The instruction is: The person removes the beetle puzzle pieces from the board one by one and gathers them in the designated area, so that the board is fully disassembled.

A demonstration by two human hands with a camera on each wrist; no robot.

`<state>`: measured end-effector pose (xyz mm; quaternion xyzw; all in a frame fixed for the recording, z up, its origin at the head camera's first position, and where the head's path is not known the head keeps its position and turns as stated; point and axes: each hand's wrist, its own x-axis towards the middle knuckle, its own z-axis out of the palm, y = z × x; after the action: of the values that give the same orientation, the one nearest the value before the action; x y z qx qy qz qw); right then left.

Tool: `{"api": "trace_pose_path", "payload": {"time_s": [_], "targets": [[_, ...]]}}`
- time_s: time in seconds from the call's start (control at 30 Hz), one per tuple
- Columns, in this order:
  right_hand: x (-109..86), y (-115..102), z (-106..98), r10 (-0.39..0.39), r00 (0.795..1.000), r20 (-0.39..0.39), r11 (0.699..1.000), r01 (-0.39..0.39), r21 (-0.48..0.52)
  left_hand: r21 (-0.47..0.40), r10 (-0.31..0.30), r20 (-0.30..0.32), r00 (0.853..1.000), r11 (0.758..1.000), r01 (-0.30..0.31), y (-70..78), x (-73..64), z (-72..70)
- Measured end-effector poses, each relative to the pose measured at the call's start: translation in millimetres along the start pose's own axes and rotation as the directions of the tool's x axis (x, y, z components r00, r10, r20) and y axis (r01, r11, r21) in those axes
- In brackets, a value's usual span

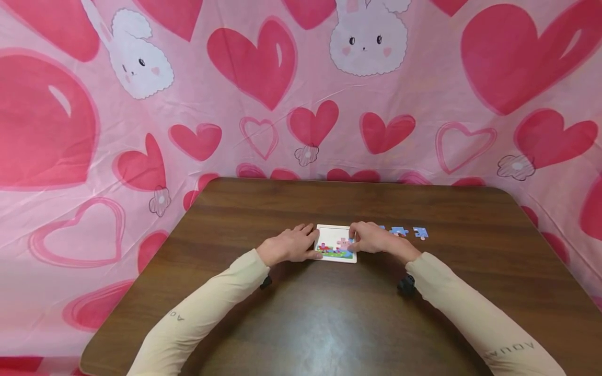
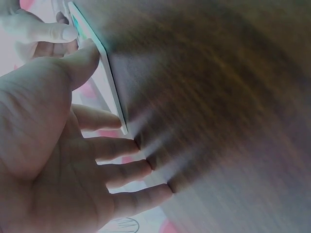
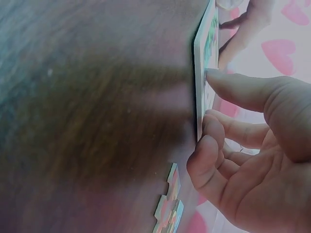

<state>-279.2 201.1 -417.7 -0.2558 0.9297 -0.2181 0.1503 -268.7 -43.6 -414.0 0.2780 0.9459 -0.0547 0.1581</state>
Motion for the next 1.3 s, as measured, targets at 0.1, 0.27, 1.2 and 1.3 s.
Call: {"api": "trace_pose_path", "payload": {"time_s": [0.1, 0.27, 1.2, 1.3], "targets": [[1.3, 2, 0, 0.014, 1.000, -0.019, 1.000, -0.014, 0.001, 0.005, 0.002, -0.002, 1.000, 1.000, -0.002, -0.3, 1.0, -0.2], [3.4, 1, 3, 0.001, 0.996, -0.090, 1.000, -0.001, -0.001, 0.005, 0.003, -0.001, 1.000, 1.000, -0.003, -0.3, 1.3, -0.1], [-1.0, -5, -10, -0.102, 0.994, 0.049, 0.993, 0.099, 0.060, 0.013, 0.005, -0.016, 1.000, 1.000, -0.004, 1.1, -0.6, -0.1], [-6.2, -2, -16, -0.082, 0.995, 0.061, 0.993, 0.076, 0.096, 0.005, 0.004, -0.015, 1.000, 1.000, -0.004, 0.7, -0.4, -0.2]]}}
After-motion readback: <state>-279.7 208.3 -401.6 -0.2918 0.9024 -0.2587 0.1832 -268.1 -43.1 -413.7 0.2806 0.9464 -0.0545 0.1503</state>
